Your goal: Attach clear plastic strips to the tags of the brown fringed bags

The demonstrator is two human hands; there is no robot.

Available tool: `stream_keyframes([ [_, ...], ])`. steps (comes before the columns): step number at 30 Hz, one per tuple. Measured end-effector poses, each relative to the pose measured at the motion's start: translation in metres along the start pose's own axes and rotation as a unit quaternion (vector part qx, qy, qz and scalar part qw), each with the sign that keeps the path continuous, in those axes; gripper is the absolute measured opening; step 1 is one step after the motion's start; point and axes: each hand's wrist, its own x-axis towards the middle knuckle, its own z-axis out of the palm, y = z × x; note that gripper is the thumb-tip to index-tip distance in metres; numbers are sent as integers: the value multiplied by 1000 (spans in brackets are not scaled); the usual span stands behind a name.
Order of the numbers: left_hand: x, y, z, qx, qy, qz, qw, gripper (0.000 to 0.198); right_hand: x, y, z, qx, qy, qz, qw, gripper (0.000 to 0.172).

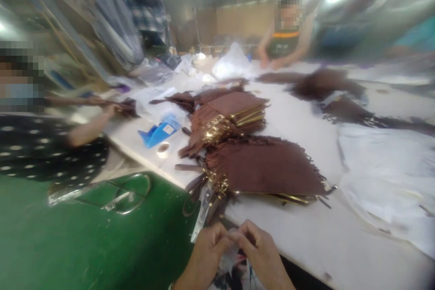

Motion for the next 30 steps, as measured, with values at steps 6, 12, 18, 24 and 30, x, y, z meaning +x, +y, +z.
stream_keyframes([
  [6,6,0,-6,62,10,23,998,36,6,11,5,118,-36,-10,992,35],
  [12,14,-14,-9,-72,-1,6,997,32,11,23,6,95,-55,32,993,35],
  [18,19,-17,-6,-190,3,-11,982,25,12,18,5,69,-24,26,997,32],
  [24,20,-22,-8,-177,15,-24,984,28,22,12,-8,21,-7,-12,1000,30],
  [30,24,-32,-17,-107,34,-12,994,34,43,-11,-19,-103,115,-63,986,31],
])
